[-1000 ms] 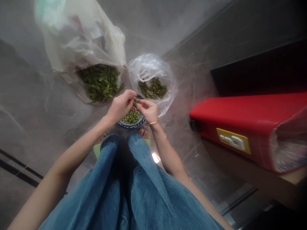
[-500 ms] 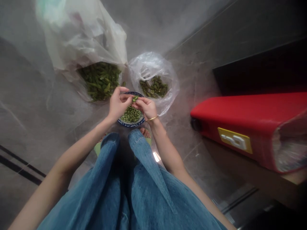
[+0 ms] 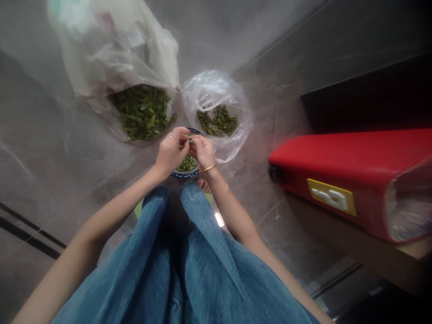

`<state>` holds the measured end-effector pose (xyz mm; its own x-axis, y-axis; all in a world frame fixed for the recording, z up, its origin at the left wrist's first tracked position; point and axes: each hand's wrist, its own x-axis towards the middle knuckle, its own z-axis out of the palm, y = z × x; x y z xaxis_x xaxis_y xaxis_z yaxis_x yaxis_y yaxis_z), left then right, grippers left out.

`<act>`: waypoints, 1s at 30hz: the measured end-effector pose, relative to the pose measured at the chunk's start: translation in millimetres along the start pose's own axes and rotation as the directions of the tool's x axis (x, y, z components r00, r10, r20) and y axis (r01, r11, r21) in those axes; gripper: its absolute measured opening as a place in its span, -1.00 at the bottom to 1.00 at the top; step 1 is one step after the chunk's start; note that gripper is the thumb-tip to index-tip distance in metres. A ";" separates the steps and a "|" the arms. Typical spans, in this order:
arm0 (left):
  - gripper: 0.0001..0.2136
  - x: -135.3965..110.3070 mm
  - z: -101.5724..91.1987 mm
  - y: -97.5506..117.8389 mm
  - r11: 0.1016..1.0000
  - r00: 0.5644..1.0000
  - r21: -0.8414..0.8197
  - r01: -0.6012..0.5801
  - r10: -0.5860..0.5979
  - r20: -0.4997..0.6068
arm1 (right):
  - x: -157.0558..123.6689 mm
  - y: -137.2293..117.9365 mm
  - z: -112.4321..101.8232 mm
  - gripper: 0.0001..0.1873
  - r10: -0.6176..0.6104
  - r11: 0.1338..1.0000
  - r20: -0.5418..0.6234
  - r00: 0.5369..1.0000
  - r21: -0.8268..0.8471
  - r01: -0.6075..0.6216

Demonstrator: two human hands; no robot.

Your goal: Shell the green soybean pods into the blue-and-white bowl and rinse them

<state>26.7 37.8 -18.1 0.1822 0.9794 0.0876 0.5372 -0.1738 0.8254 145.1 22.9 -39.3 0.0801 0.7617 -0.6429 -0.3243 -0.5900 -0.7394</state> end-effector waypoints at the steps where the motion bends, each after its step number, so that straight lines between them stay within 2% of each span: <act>1: -0.75 0.4 -0.4 0.3 1.000 1.000 -0.002 0.026 -0.026 -0.017 | -0.3 0.5 1.1 -0.62 -0.019 1.000 0.008 1.000 -0.013 0.019; 4: -0.77 1.2 -0.9 -1.0 0.999 0.997 -0.012 0.049 -0.050 -0.050 | -1.9 -0.4 3.7 -0.55 -0.049 0.998 0.036 0.998 -0.044 0.050; 9: -0.88 -2.0 1.2 -9.3 0.973 0.979 0.121 -0.195 0.199 -0.030 | -2.6 -1.5 5.0 -0.54 -0.008 1.000 0.024 1.000 -0.016 0.008; 11: -0.89 -3.6 0.8 -12.8 0.955 0.967 0.151 -0.254 0.256 0.003 | -1.8 -1.8 4.5 -0.55 0.016 1.000 0.023 1.000 0.005 -0.016; 16: -0.90 -5.2 -3.4 -16.2 0.943 0.960 0.181 -0.279 0.273 0.059 | 0.3 -4.2 0.6 -0.65 0.057 0.998 0.114 0.992 0.009 -0.058; 19: -0.91 -5.3 -4.1 -14.7 0.942 0.962 0.199 -0.269 0.272 0.014 | 1.6 -4.4 -1.6 -0.75 0.065 0.997 0.151 0.986 0.031 -0.071; 22: -0.91 -0.5 -7.8 -17.5 0.932 0.956 0.233 -0.276 0.291 -0.032 | 1.1 -5.0 -4.1 -0.77 0.067 0.996 0.187 0.980 0.040 -0.075; 24: -0.88 9.7 -16.8 -26.3 0.919 0.950 0.275 -0.284 0.308 -0.049 | -1.5 -7.3 -7.4 -0.74 0.051 0.999 0.246 0.968 -0.009 -0.051; 27: -0.82 37.5 -42.0 -50.5 0.914 0.960 0.337 -0.224 0.266 -0.085 | -5.8 -13.3 -16.0 -0.72 -0.002 0.980 0.356 0.934 -0.187 0.073; 29: -0.80 58.9 -61.2 -68.6 0.931 0.973 0.328 -0.162 0.206 -0.107 | -3.3 -17.8 -24.3 -0.71 -0.061 0.947 0.372 0.926 -0.273 0.172; 30: -0.79 68.3 -69.3 -76.1 0.937 0.978 0.325 -0.131 0.176 -0.113 | 1.1 -20.0 -29.1 -0.68 -0.104 0.932 0.339 0.935 -0.296 0.211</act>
<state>-58.8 125.1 -36.3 0.1796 0.9386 0.2945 0.7468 -0.3250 0.5802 179.0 27.7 -31.1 -0.2111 0.8645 -0.4562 -0.0065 -0.4680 -0.8837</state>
